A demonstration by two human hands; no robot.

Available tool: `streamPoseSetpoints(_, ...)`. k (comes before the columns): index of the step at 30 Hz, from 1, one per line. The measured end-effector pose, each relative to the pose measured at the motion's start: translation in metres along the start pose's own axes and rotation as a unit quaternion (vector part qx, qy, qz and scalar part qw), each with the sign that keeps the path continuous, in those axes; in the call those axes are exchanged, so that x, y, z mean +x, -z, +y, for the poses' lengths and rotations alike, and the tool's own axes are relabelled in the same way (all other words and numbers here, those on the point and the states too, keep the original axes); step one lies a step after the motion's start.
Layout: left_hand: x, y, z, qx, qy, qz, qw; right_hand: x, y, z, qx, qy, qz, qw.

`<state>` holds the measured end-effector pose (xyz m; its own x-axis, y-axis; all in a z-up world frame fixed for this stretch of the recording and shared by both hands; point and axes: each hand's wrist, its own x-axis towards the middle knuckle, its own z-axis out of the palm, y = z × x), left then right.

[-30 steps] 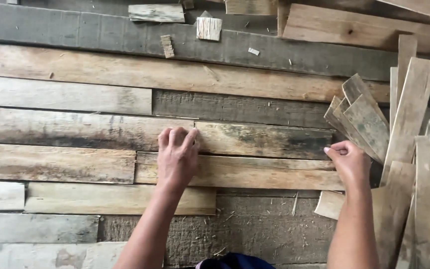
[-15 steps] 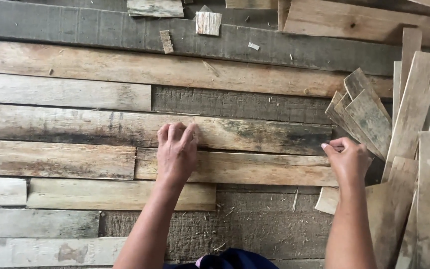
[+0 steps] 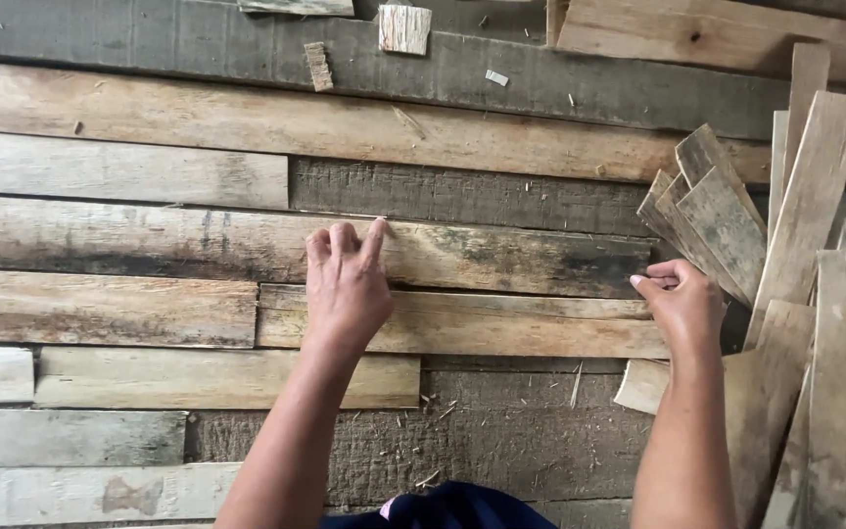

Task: The person is sorting and arranging thin wooden planks on the floor, using a utility knife to pry or mark them.

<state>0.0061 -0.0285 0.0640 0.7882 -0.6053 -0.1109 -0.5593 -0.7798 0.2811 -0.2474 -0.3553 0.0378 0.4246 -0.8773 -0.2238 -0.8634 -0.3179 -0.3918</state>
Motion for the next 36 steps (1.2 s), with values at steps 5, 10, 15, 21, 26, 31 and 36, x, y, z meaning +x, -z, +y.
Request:
streamPoseSetpoints(5, 0.002, -0.004, -0.002, -0.001, 0.002, -0.022, 1.0, 0.002, -0.002, 0.002, -0.043, 0.017, 0.012, 0.999)
streamPoseSetpoints(10, 0.002, -0.025, -0.011, -0.004, 0.007, -0.021, 1.0, 0.011, -0.029, 0.026, -0.161, 0.057, 0.048, 0.984)
streamPoseSetpoints(15, -0.003, -0.061, -0.029, 0.034, -0.09, 0.147, 0.984, 0.01, -0.05, 0.043, -0.23, 0.098, 0.152, 0.956)
streamPoseSetpoints(21, -0.029, -0.055, -0.027, 0.004, -0.098, 0.247, 0.964, -0.003, -0.029, 0.038, -0.114, 0.158, 0.191, 0.962)
streamPoseSetpoints(26, -0.129, -0.073, -0.033, -0.026, -0.117, 0.302, 0.946, -0.104, -0.027, 0.02, -0.059, 0.352, 0.225, 0.907)
streamPoseSetpoints(31, -0.195, -0.089, -0.019, -0.044, -0.083, 0.276, 0.957, -0.16, -0.111, 0.031, 0.034, 0.42, 0.1, 0.901)
streamPoseSetpoints(36, -0.201, -0.087, -0.023, -0.002, -0.058, 0.208, 0.976, -0.17, -0.162, 0.004, 0.003, 0.511, 0.137, 0.849)
